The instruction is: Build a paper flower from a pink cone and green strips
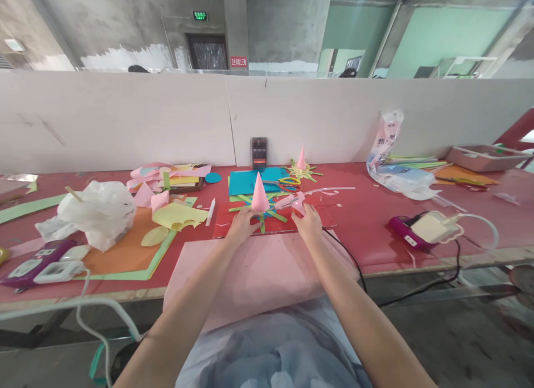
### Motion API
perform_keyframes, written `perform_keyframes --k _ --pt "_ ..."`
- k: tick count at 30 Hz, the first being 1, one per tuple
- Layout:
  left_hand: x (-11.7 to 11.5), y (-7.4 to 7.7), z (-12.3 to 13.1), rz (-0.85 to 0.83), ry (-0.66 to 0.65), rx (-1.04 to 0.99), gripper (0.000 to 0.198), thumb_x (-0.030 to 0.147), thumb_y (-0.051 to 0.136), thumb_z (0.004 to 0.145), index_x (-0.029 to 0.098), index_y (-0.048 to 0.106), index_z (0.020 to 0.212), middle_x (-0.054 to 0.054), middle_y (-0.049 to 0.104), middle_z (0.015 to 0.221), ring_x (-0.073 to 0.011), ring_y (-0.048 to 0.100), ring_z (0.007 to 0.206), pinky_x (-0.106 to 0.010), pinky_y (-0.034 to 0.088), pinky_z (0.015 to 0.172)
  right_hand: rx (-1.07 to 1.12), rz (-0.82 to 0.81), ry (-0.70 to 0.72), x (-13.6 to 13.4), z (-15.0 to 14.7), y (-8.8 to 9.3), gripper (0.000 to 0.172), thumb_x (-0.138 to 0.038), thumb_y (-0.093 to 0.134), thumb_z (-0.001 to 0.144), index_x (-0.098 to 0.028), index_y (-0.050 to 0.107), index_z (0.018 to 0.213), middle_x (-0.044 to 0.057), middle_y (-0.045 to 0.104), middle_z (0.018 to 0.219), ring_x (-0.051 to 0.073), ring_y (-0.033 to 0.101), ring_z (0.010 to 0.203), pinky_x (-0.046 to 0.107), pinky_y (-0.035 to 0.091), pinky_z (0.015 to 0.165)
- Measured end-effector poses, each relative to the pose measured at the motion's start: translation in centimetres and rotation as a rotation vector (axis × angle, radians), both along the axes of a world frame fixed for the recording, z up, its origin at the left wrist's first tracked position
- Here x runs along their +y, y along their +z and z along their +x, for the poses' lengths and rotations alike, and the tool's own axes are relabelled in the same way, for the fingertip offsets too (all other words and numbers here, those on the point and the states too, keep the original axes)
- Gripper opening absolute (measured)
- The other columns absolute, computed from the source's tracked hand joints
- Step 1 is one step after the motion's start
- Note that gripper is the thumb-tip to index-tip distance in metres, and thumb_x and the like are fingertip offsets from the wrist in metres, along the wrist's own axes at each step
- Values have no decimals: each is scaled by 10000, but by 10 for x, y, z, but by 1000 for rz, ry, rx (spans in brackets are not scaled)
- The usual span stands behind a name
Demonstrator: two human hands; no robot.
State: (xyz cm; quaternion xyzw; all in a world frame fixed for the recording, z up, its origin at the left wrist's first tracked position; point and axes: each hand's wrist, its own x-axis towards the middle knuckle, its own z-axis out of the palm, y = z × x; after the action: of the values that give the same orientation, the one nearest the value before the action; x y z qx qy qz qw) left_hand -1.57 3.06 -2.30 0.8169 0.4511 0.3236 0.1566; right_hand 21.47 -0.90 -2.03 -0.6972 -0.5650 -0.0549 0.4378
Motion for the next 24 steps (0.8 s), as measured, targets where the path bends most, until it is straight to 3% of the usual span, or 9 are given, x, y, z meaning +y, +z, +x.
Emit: perform_keyframes --k 13,19,24 --pt "-1 -1 0 -18 147 85 378 376 663 711 243 627 1063 -77 471 1193 -282 430 1150 -442 367 984 -4 -17 8 -1 0 2 388 -337 547 740 -139 574 1072 136 611 1047 248 562 955 356 432 822" --pt "-7 5 1 -23 130 52 404 299 681 694 250 575 1080 -86 360 1295 -304 344 1242 -474 347 995 -1 -15 8 -1 0 1 390 -337 543 738 -140 576 1073 135 614 1035 252 566 953 360 436 823" --pt "-5 3 0 -25 114 29 352 302 680 695 236 589 1030 -84 391 1286 -299 352 1240 -478 346 999 13 -8 -3 -1 -1 1 404 -342 546 730 -146 573 1083 135 611 1045 256 563 966 366 439 821"
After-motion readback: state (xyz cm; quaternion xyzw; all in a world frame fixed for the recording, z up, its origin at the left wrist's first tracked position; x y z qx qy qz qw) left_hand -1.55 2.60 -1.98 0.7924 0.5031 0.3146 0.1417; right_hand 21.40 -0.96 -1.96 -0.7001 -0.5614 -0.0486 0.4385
